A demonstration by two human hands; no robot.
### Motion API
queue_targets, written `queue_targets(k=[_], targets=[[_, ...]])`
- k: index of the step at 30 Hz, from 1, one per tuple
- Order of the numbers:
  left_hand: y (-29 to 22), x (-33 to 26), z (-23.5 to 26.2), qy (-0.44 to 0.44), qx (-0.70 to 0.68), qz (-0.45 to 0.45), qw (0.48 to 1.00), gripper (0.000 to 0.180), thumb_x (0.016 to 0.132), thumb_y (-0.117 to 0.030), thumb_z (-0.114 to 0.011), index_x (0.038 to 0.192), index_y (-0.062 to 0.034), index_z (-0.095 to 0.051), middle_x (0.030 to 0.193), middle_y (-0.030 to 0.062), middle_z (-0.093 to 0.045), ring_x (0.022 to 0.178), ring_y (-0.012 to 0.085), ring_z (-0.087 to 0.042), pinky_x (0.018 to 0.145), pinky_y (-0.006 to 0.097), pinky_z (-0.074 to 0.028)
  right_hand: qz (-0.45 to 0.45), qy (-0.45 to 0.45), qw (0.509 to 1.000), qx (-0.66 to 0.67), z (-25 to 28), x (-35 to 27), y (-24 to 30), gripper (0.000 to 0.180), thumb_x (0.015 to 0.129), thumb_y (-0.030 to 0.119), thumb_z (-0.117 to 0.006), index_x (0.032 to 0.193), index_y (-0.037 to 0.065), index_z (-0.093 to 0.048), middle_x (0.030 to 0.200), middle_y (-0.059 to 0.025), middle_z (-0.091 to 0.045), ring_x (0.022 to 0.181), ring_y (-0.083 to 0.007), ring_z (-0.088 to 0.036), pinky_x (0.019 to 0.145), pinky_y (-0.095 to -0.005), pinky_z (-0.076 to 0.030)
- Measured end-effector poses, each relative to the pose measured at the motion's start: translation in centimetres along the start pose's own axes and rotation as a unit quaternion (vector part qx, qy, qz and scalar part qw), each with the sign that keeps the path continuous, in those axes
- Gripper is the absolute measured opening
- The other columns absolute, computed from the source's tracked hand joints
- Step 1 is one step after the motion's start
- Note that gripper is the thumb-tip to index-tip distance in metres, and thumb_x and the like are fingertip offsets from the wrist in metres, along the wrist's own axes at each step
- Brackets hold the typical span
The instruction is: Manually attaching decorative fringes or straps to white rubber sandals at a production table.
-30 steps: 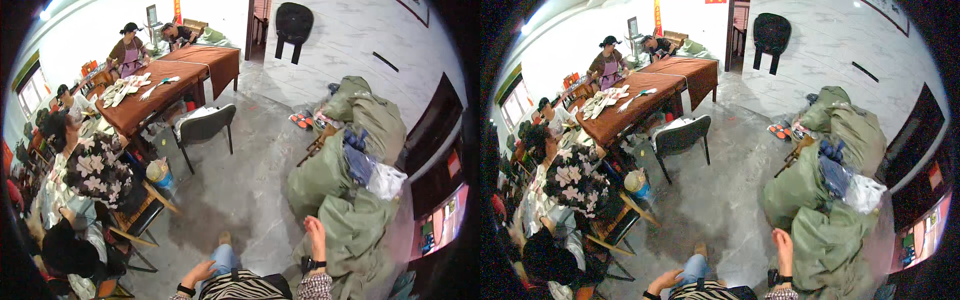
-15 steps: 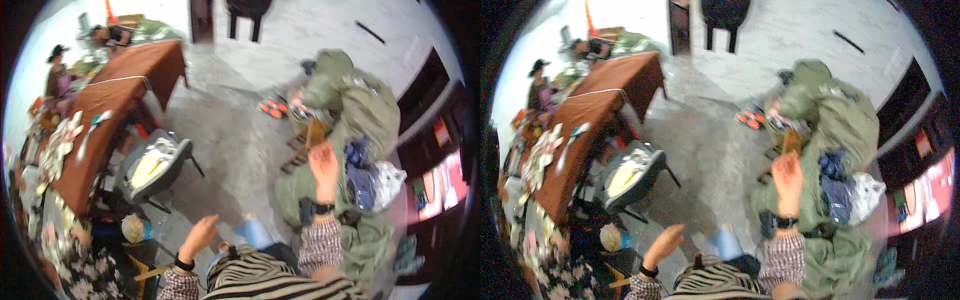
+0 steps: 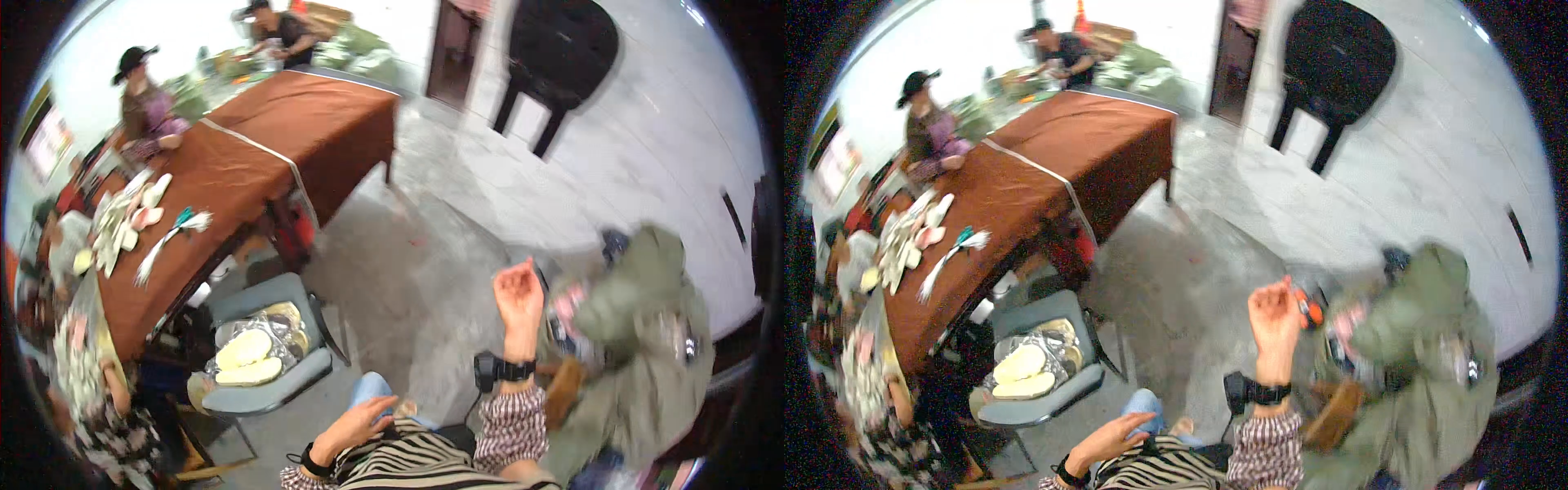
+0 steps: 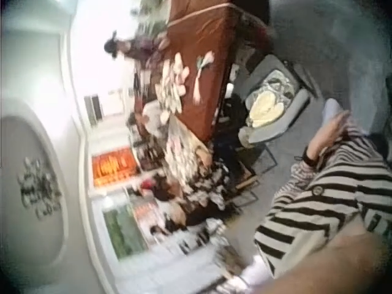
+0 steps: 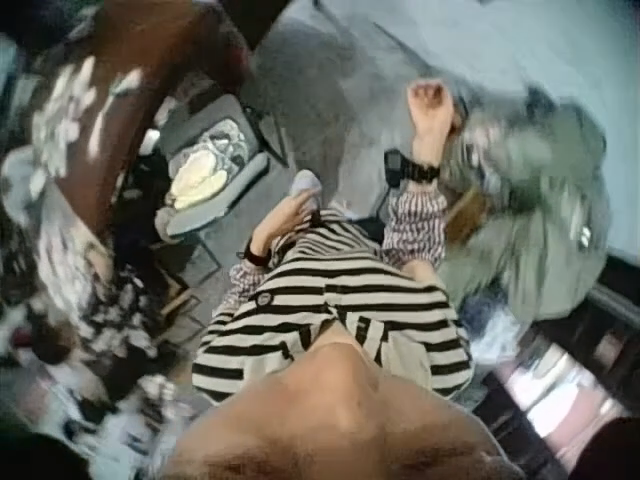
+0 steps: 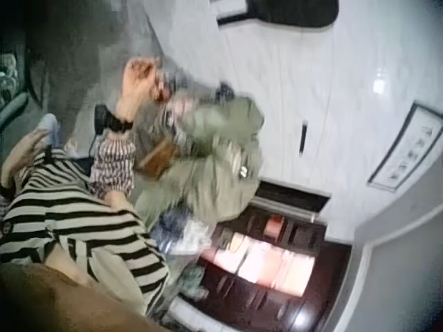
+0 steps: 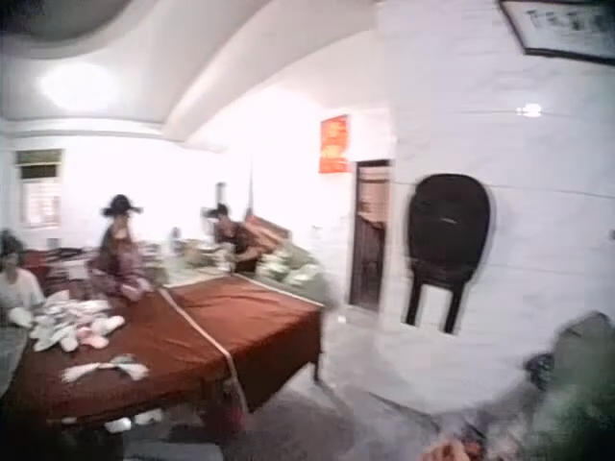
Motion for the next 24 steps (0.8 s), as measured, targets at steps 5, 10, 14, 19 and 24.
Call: queue_targets(k=[5,10,14,19,24], targets=[[-0.9,11.6,5.2,-0.035,-0.103,-0.051,0.993,0.047,0.099,-0.027,-0.055,0.140,-0.0057,-0.046,0.134,0.0197,-0.054,0.115,0.0341,-0.057,0.096,0.039,-0.046,-0.087,-0.009,0.996,-0.022,0.6,11.9,-5.7,0.017,0.096,0.013,-0.055,0.107,0.011,-0.069,0.090,-0.0041,-0.071,0.084,-0.0180,-0.065,0.084,-0.0402,-0.050],[-0.4,26.0,15.0,-0.037,-0.020,-0.038,0.998,0.048,0.100,-0.026,-0.050,0.142,-0.0028,-0.043,0.138,0.0183,-0.051,0.126,0.0341,-0.050,0.106,0.039,-0.040,-0.077,-0.021,0.990,-0.117,-1.5,24.9,-2.5,0.018,0.097,0.011,-0.053,0.109,0.012,-0.067,0.091,-0.0029,-0.069,0.086,-0.0176,-0.065,0.082,-0.0387,-0.051],[-1.0,34.8,23.9,-0.081,-0.034,-0.055,0.995,0.047,0.102,-0.028,-0.046,0.141,-0.0024,-0.043,0.138,0.0203,-0.050,0.125,0.0348,-0.050,0.105,0.040,-0.041,0.016,0.010,0.982,-0.188,-5.6,33.9,2.7,0.020,0.098,0.014,-0.055,0.116,0.010,-0.064,0.090,-0.0014,-0.069,0.085,-0.0146,-0.064,0.079,-0.0345,-0.052],[3.6,44.9,28.9,-0.065,-0.042,0.002,0.997,0.048,0.103,-0.029,-0.045,0.142,-0.0022,-0.042,0.138,0.0203,-0.049,0.125,0.0344,-0.051,0.104,0.040,-0.042,0.076,-0.035,0.967,-0.242,-6.4,45.0,5.3,0.017,0.099,0.017,-0.055,0.113,0.008,-0.061,0.088,0.0000,-0.062,0.080,-0.0113,-0.058,0.077,-0.0300,-0.052],[5.0,55.1,31.9,-0.135,-0.018,0.048,0.989,0.047,0.100,-0.026,-0.050,0.139,-0.0011,-0.045,0.134,0.0214,-0.052,0.122,0.0365,-0.052,0.101,0.041,-0.043,0.073,-0.003,0.937,-0.341,-10.1,57.1,5.3,0.018,0.100,0.021,-0.054,0.113,0.008,-0.059,0.090,0.0017,-0.057,0.083,-0.0092,-0.053,0.080,-0.0270,-0.048]])
Point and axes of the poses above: each hand's wrist, its own x-axis towards the middle knuckle, its own z-axis out of the back of the hand, y = z × x, the point moved 10 cm from there along x, towards the middle knuckle
